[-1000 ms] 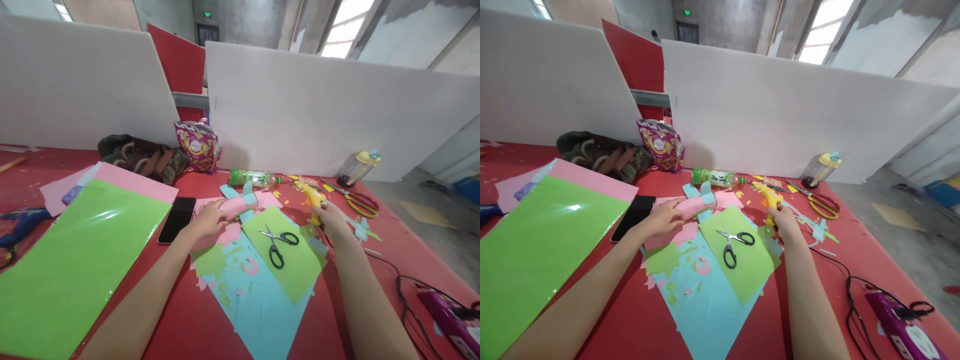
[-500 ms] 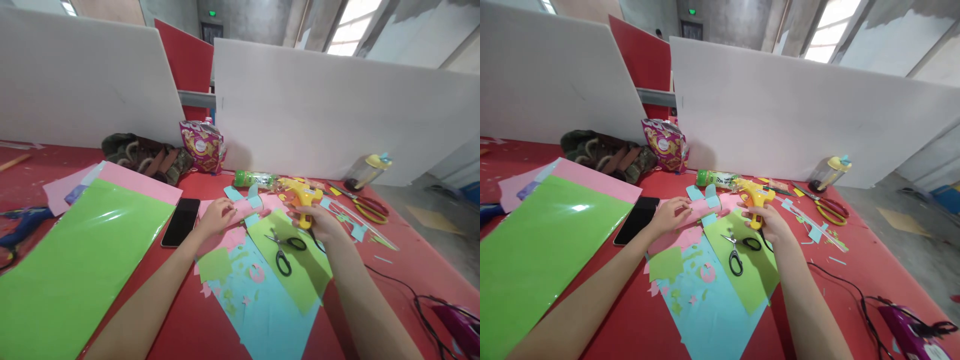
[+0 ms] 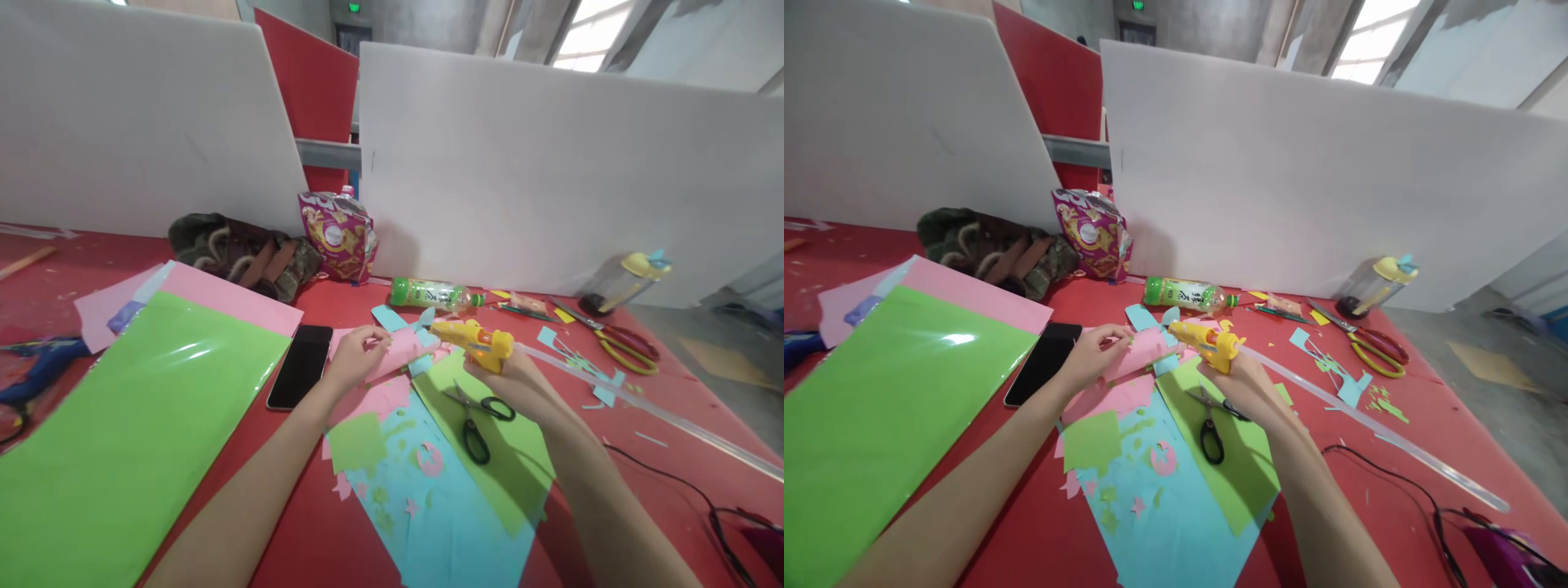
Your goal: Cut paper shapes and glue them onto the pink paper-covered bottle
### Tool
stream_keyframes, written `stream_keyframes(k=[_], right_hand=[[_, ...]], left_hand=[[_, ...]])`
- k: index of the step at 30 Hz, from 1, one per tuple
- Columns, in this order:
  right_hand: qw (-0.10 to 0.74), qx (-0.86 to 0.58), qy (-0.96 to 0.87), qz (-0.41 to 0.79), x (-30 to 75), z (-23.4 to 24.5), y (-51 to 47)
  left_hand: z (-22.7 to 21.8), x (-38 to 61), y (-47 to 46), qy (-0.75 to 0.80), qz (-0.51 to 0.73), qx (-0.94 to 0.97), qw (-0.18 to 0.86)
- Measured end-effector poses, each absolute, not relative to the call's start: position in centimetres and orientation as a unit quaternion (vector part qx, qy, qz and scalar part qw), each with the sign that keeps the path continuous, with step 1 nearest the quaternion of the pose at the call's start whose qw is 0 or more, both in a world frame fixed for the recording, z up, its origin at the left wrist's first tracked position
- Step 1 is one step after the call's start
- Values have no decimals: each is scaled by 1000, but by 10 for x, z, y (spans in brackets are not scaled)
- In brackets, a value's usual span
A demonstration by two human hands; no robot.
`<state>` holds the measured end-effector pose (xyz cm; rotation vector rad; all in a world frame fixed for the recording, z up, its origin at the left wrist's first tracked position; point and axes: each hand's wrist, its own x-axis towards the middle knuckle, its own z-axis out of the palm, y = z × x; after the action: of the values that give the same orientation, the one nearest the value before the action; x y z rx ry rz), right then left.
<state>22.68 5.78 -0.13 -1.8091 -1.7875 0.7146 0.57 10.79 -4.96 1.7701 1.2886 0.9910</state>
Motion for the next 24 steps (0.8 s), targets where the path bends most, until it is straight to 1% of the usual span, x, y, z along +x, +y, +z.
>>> stream_keyframes(k=[3,11,17,24], right_hand=[[192,-672,-675,237,222,-8,58],[99,-722,-654,203,215,-7,54],[94,-716,-668,179,213,-9,55],[121,-698,-683,176,212,-10,55]], left_hand=[[-47,6,107,502,376,682,377],[-42,7,105,500,366,683,385],[-40,7,104,498,361,688,384],[-40,7,104,499,352,690,388]])
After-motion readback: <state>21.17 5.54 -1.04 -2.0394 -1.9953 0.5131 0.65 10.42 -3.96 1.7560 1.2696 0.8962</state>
